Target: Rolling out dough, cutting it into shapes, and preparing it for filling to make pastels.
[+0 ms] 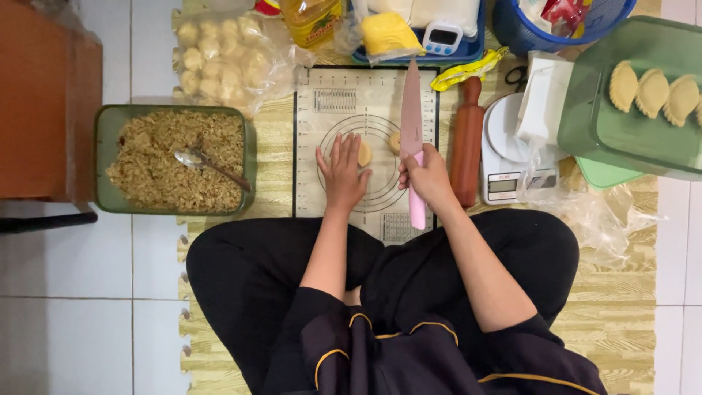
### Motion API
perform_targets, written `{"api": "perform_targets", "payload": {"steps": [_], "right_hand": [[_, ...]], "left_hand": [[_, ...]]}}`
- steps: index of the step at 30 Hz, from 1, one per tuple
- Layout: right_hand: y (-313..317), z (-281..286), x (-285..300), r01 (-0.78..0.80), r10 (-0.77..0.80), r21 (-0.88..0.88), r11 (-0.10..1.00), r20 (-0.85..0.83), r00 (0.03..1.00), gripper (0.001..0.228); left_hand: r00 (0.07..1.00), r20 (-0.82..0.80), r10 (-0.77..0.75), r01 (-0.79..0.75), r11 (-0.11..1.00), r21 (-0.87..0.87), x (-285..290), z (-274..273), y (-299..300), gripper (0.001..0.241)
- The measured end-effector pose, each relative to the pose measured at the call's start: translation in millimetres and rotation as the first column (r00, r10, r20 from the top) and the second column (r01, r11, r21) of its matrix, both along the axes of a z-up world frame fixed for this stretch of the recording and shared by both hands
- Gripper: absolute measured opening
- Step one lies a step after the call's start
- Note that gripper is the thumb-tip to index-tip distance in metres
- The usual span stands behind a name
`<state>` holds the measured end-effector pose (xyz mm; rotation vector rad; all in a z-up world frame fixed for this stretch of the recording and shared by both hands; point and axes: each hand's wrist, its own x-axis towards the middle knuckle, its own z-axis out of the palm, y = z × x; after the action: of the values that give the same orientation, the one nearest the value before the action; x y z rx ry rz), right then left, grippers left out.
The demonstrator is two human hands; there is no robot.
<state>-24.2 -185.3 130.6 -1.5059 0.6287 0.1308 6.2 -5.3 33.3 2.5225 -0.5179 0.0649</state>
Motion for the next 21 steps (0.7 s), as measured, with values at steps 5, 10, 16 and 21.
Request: {"api": "perform_targets", "payload": {"steps": [5, 10, 16, 21], "right_hand": [[0.4, 0.9, 3.8, 0.007, -0.007, 0.0, 1.0, -0.006, 1.0, 0.025], [1.6, 1.3, 6.5, -0.008, 0.007, -0.011, 1.0, -0.015, 1.0, 0.023], [0.3, -3.8, 5.4, -0.013, 0.013, -0.013, 1.0, 0.011, 1.0, 0.023], [1.6, -3.1, 2.8, -0.011, 0.011, -0.02, 1.0, -0.004, 1.0, 0.04]], "left_hand": [[1.0, 0.007, -0.005, 0.005, 1.0, -0.021, 9.7, -25.4, -1.1, 0.092], [0.996, 0.071, 0.058, -0.053, 0.996, -0.07, 10.8, -41.3, -2.7, 0.088], [0.965, 0.228, 0.132, -0.135, 0.991, -0.002, 0.7, -29.2, -6.8, 0.078], [0.998, -0.056, -0.021, 0.038, 0.951, 0.307, -10.2, -7.9, -14.1, 0.057]]}}
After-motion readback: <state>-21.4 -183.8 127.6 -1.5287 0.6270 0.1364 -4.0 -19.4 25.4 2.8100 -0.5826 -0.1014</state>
